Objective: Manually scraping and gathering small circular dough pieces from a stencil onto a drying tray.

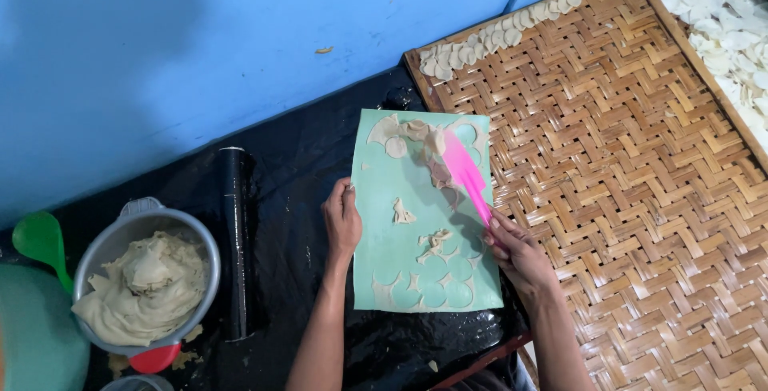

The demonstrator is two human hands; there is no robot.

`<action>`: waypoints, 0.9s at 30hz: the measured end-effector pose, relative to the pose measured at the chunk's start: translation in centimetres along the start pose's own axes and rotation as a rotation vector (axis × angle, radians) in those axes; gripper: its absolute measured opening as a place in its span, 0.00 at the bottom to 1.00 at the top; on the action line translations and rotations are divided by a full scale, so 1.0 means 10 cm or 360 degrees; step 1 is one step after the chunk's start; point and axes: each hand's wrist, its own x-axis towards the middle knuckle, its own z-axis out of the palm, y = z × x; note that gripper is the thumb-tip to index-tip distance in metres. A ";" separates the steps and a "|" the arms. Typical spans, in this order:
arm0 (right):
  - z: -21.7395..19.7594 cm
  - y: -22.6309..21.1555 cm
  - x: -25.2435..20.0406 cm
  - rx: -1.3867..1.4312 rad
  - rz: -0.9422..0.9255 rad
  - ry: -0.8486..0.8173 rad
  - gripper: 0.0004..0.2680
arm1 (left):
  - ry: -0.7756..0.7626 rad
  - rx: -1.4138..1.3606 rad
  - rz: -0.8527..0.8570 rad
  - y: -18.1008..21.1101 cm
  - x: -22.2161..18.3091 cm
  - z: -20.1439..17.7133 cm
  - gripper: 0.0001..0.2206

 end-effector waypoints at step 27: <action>-0.95 -1.28 1.99 -0.0820 -0.0978 0.0637 0.13 | 0.0014 0.0036 -0.0094 -0.03 -0.01 0.03 0.11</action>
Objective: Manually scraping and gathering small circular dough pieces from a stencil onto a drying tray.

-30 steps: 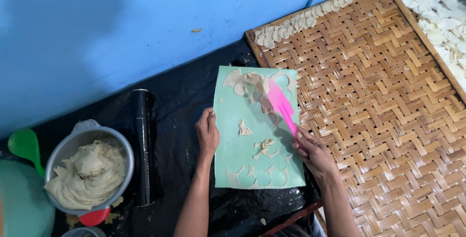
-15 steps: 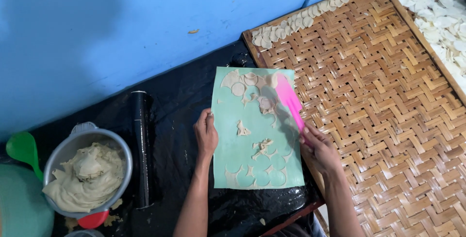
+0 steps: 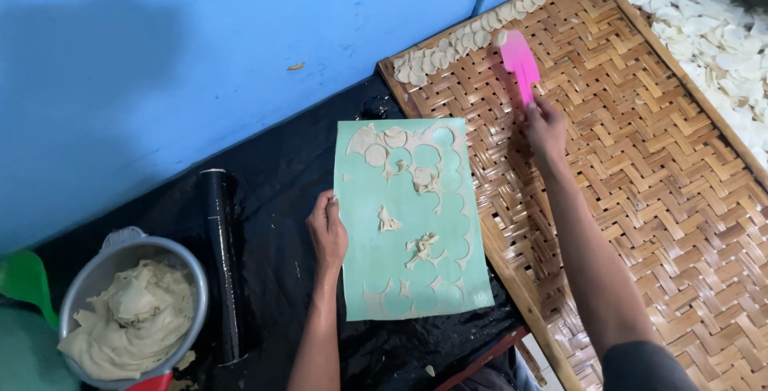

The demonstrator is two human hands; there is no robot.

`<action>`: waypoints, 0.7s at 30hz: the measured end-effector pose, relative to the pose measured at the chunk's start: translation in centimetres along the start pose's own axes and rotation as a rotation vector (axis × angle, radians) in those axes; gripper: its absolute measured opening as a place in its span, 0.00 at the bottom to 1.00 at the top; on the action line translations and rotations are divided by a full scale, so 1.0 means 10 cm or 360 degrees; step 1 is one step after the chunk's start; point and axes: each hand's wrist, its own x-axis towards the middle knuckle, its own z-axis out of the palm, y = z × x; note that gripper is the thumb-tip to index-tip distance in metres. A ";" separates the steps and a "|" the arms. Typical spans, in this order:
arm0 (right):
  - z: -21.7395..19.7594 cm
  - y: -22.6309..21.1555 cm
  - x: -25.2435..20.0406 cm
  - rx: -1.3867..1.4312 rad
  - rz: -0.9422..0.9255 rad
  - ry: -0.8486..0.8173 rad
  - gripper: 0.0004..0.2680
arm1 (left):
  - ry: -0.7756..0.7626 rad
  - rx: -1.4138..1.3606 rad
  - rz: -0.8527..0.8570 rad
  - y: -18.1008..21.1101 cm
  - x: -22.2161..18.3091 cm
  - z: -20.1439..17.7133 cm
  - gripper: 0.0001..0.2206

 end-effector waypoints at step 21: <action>0.19 -0.83 -0.13 -0.1816 -0.0777 0.0233 0.18 | -0.0020 0.0014 0.0031 0.06 -0.01 0.00 0.12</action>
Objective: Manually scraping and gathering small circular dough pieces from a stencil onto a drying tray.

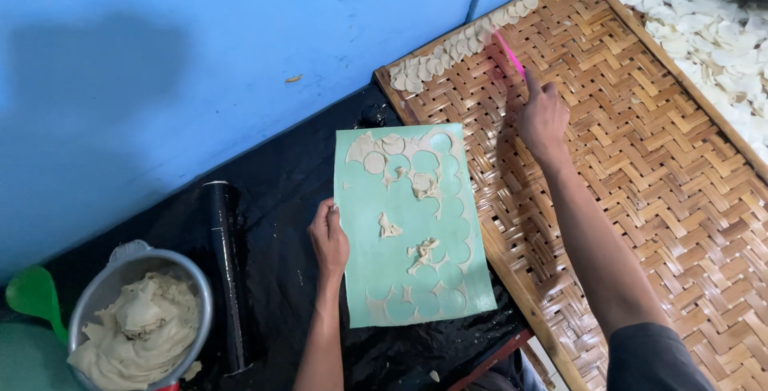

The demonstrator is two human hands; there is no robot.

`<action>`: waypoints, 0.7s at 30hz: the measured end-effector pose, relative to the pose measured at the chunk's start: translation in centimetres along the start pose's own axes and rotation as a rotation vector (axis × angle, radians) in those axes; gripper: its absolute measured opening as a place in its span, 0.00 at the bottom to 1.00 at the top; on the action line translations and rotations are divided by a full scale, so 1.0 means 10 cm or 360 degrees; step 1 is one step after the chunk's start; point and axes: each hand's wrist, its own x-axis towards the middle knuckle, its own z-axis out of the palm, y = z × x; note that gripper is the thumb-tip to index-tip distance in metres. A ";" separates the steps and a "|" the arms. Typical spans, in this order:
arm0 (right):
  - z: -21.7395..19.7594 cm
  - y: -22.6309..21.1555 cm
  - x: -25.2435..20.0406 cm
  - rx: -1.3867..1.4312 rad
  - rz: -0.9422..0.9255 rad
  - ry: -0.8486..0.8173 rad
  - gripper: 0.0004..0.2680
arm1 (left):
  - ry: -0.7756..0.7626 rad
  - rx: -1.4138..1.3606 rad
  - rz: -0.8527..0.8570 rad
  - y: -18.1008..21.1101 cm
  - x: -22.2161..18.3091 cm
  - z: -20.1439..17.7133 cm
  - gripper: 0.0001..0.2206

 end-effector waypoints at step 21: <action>-0.68 -1.04 -2.09 0.1032 0.0206 -0.0458 0.14 | -0.0009 -0.0050 0.0069 -0.01 0.01 -0.03 0.10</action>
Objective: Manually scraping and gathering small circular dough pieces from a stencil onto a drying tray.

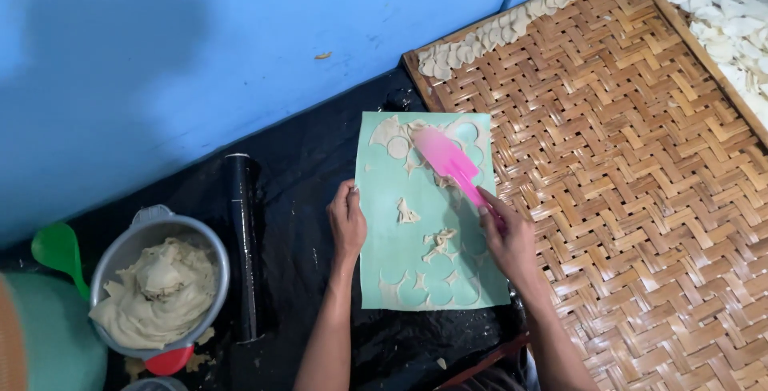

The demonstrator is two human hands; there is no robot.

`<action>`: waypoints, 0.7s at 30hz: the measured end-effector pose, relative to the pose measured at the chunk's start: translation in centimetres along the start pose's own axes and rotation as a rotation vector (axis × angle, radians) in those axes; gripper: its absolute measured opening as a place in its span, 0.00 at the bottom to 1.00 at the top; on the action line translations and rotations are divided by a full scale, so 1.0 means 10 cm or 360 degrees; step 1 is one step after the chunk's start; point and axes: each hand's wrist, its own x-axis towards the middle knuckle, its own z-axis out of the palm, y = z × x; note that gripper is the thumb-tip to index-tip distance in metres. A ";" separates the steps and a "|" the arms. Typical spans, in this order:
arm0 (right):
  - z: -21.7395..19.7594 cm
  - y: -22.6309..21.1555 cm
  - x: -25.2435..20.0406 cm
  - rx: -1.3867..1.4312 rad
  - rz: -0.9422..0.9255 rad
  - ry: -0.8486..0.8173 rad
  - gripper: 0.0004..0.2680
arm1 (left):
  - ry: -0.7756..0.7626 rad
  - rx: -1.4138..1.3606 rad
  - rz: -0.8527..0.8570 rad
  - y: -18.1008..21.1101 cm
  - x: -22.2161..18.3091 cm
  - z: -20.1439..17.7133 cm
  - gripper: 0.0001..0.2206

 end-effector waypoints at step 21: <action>-0.15 -0.43 -0.29 -0.0368 0.0063 0.0202 0.13 | -0.0020 -0.0013 0.0020 0.03 0.00 -0.03 0.11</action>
